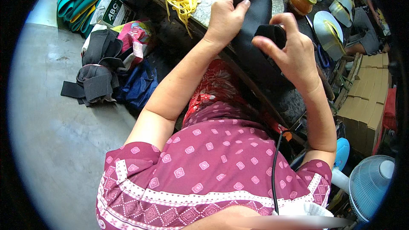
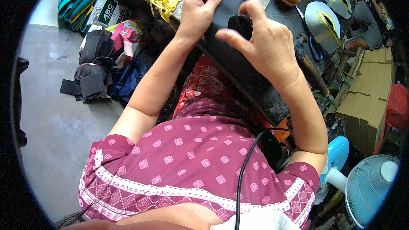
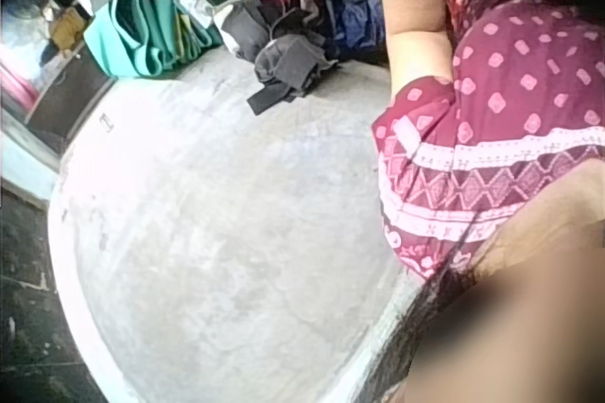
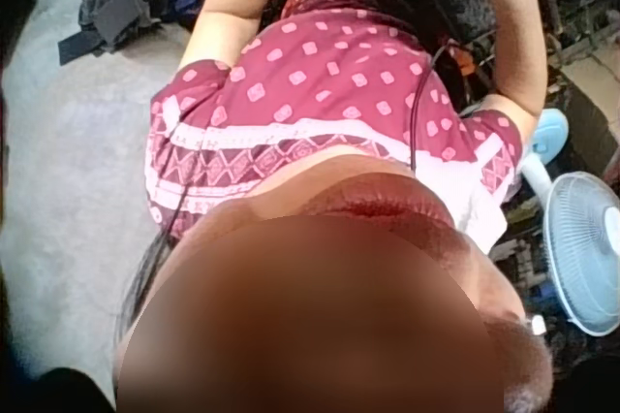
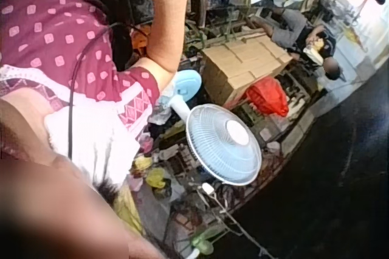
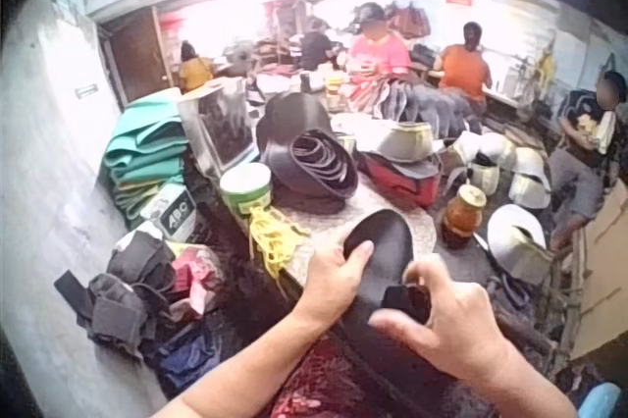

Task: The person uses a hammer to attach a black rubber strip to a shoe sole, then flips the sole and continues hammering. They later use scissors to trim a white foam insole.

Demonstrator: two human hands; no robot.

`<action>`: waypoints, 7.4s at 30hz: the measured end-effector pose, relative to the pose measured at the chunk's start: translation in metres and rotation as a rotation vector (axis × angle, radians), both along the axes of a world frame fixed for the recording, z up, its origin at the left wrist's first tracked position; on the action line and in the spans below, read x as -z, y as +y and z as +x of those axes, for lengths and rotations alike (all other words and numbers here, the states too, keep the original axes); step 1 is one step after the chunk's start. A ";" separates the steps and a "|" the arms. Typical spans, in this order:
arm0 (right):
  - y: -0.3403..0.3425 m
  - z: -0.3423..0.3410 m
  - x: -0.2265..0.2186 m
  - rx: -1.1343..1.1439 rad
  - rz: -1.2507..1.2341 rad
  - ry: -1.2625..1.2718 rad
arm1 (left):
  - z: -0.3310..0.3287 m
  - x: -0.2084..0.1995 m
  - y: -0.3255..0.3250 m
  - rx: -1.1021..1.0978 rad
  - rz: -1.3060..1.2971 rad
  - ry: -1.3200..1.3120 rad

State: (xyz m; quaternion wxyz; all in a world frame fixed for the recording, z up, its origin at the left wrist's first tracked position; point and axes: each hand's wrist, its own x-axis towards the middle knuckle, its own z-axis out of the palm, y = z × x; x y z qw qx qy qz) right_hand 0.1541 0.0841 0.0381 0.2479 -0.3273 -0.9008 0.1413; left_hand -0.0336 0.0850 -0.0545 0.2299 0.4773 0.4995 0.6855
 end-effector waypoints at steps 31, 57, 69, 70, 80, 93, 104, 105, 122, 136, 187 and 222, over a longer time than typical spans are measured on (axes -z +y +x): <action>-0.022 0.043 0.014 0.011 0.143 -0.475 | -0.068 -0.048 0.032 0.546 -0.415 -0.159; 0.058 0.035 0.036 -0.285 0.240 -0.045 | -0.034 -0.047 -0.043 0.340 0.184 0.951; 0.050 0.029 0.045 -0.291 0.281 0.042 | -0.008 -0.035 -0.061 0.082 0.167 1.000; 0.050 0.028 0.046 -0.288 0.293 0.061 | -0.008 -0.034 -0.061 0.076 0.174 1.016; 0.037 0.022 0.045 -0.289 0.267 -0.010 | 0.004 -0.026 -0.057 0.091 0.048 1.061; 0.024 0.027 0.036 -0.268 0.189 -0.014 | -0.005 -0.029 -0.060 0.224 0.064 0.926; 0.026 0.033 0.036 -0.295 0.013 -0.015 | -0.010 -0.028 -0.060 0.274 0.027 0.856; 0.027 0.034 0.035 -0.278 -0.008 0.007 | -0.011 -0.027 -0.061 0.223 0.038 0.899; 0.006 0.028 0.030 -0.212 0.102 -0.047 | 0.000 -0.029 -0.062 0.286 0.161 0.930; 0.027 0.007 0.037 -0.127 0.751 -0.193 | -0.035 -0.017 -0.023 -0.251 0.065 1.561; 0.044 0.017 0.032 -0.346 0.449 -0.296 | -0.013 -0.020 -0.047 0.159 0.112 1.403; 0.034 0.028 0.059 -0.031 -0.905 0.683 | 0.008 -0.047 -0.044 0.389 -0.273 1.106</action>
